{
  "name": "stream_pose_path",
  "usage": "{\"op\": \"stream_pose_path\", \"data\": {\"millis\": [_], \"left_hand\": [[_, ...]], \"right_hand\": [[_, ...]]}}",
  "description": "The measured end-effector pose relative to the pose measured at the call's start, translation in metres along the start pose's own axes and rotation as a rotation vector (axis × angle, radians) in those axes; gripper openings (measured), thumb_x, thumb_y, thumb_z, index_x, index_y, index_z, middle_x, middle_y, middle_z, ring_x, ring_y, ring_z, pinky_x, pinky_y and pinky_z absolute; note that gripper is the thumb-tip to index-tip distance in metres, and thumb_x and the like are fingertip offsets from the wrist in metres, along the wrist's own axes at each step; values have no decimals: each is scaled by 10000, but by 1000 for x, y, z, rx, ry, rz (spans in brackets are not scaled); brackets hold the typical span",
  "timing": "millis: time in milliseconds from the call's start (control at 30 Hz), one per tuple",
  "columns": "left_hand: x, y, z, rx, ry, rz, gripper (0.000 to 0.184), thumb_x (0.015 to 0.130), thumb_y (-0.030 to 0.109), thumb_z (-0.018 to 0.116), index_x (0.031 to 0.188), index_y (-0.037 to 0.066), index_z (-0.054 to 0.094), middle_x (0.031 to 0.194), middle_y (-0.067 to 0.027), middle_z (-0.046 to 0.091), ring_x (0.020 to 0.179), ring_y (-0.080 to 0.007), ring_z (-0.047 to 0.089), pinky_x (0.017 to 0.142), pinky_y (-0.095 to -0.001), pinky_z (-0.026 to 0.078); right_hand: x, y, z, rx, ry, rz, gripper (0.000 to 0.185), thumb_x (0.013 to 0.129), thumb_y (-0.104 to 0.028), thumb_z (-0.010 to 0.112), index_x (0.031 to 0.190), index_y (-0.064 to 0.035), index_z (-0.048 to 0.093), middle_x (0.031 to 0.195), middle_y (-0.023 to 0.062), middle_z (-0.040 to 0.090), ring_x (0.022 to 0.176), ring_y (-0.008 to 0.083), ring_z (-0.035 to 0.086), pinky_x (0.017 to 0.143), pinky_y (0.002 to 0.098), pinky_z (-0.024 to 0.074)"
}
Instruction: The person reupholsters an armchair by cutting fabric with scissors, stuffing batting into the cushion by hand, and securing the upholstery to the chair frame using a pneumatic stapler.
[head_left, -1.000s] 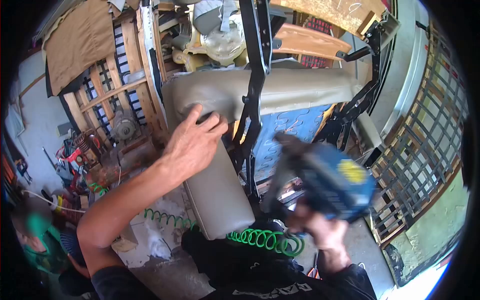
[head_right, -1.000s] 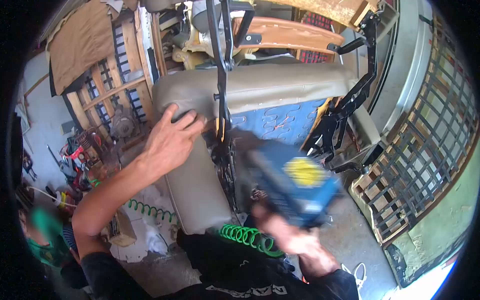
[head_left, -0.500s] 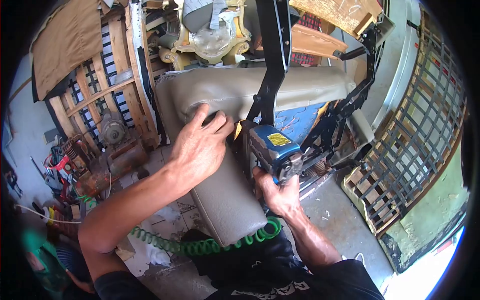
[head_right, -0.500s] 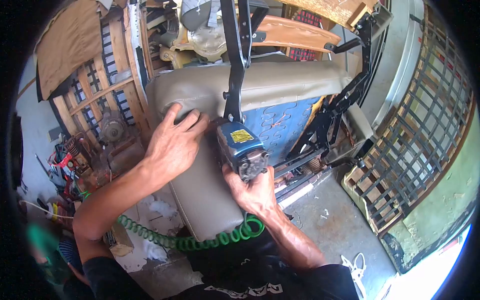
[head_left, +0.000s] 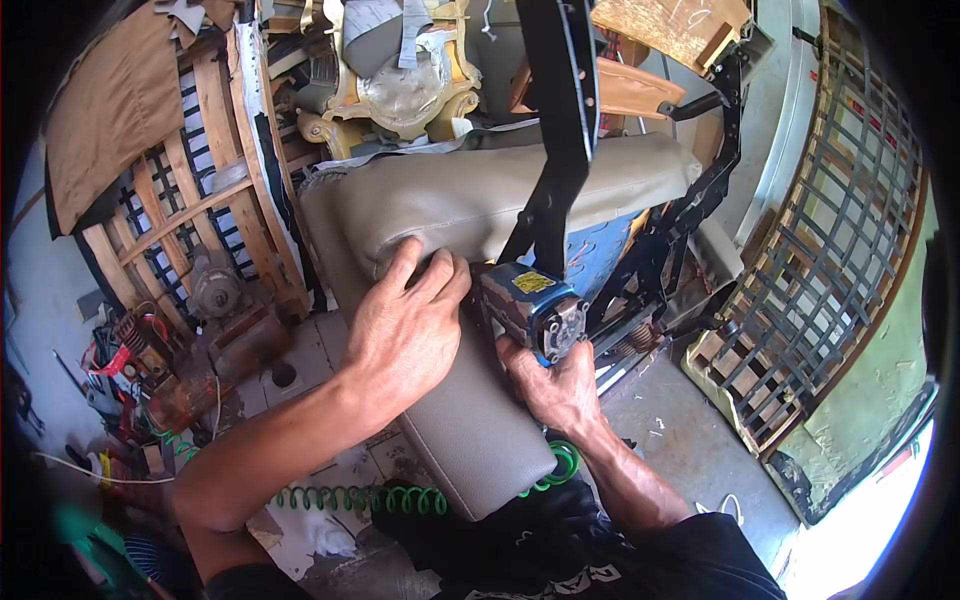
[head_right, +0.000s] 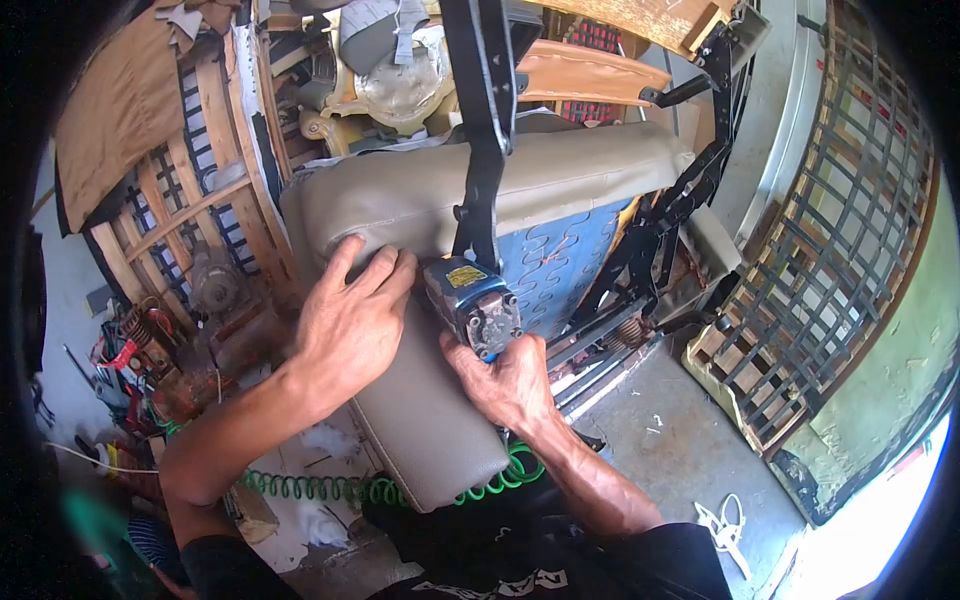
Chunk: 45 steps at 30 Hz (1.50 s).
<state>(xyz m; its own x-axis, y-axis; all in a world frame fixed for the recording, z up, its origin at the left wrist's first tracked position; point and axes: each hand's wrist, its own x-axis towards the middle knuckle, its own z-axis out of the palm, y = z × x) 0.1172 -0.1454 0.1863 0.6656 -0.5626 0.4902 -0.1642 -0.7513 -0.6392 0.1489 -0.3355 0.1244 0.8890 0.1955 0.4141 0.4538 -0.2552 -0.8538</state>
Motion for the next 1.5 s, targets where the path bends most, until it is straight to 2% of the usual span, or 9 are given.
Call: {"op": "stream_pose_path", "data": {"millis": [400,567,600,867,933,1067,1233,1367,1500], "left_hand": [[0,-3,3,-53,27,11,283,828,184,614,969,-3,773,1244,-92,652,1213,-216,550,1147,-474,296],[-2,-4,2,-46,4,15,303,823,191,606,975,-12,771,1237,-102,649,1218,-223,546,1148,-471,295],[-2,-4,2,-51,8,12,307,819,195,605,971,-15,770,1231,-103,647,1219,-222,543,1147,-469,295],[-3,-5,2,-138,31,4,303,814,155,604,993,-39,755,1204,-123,651,1202,-223,549,1125,-472,327],[-3,-5,7,-169,50,-6,309,813,152,604,1001,-44,751,1199,-126,656,1196,-225,555,1124,-476,329],[-4,-1,12,-160,101,-50,361,816,193,600,1038,-54,741,1199,-129,665,1201,-225,553,1145,-468,309],[-2,-5,8,-234,110,-63,362,789,141,616,1063,-71,724,1178,-136,666,1172,-217,592,1101,-487,358],[-4,-19,-8,-371,417,-66,295,799,38,658,1078,-12,740,1197,-136,671,1154,-295,605,1031,-482,435],[-6,-48,-29,-473,308,-320,442,784,60,768,1222,105,732,1402,-184,567,1345,-396,472,1126,-479,375]], "right_hand": [[1,-7,7,63,107,-66,267,868,-180,715,1036,27,723,868,122,750,833,149,709,743,357,554],[-1,-12,13,121,99,74,271,909,-198,719,1128,-40,702,726,-19,635,592,63,548,528,262,432],[-2,-19,12,156,93,145,328,882,-193,732,1146,0,710,951,66,733,843,127,661,775,336,543],[0,-6,11,107,77,73,324,857,-145,728,1139,11,700,1015,110,751,911,151,706,816,324,559],[-1,0,13,147,79,-35,284,869,-138,720,1130,-38,671,840,2,652,658,79,582,570,277,475],[-1,-10,7,163,8,89,279,834,-138,751,1067,10,710,956,98,759,873,149,726,796,328,572],[4,4,9,53,38,-40,230,810,-153,756,969,8,720,820,122,752,725,205,746,700,352,584],[4,2,9,15,67,-123,202,818,-183,741,879,8,721,745,167,728,694,280,750,669,376,579],[1,3,4,51,-82,70,282,860,-141,736,1082,28,698,924,89,746,867,127,700,778,323,559]]}}
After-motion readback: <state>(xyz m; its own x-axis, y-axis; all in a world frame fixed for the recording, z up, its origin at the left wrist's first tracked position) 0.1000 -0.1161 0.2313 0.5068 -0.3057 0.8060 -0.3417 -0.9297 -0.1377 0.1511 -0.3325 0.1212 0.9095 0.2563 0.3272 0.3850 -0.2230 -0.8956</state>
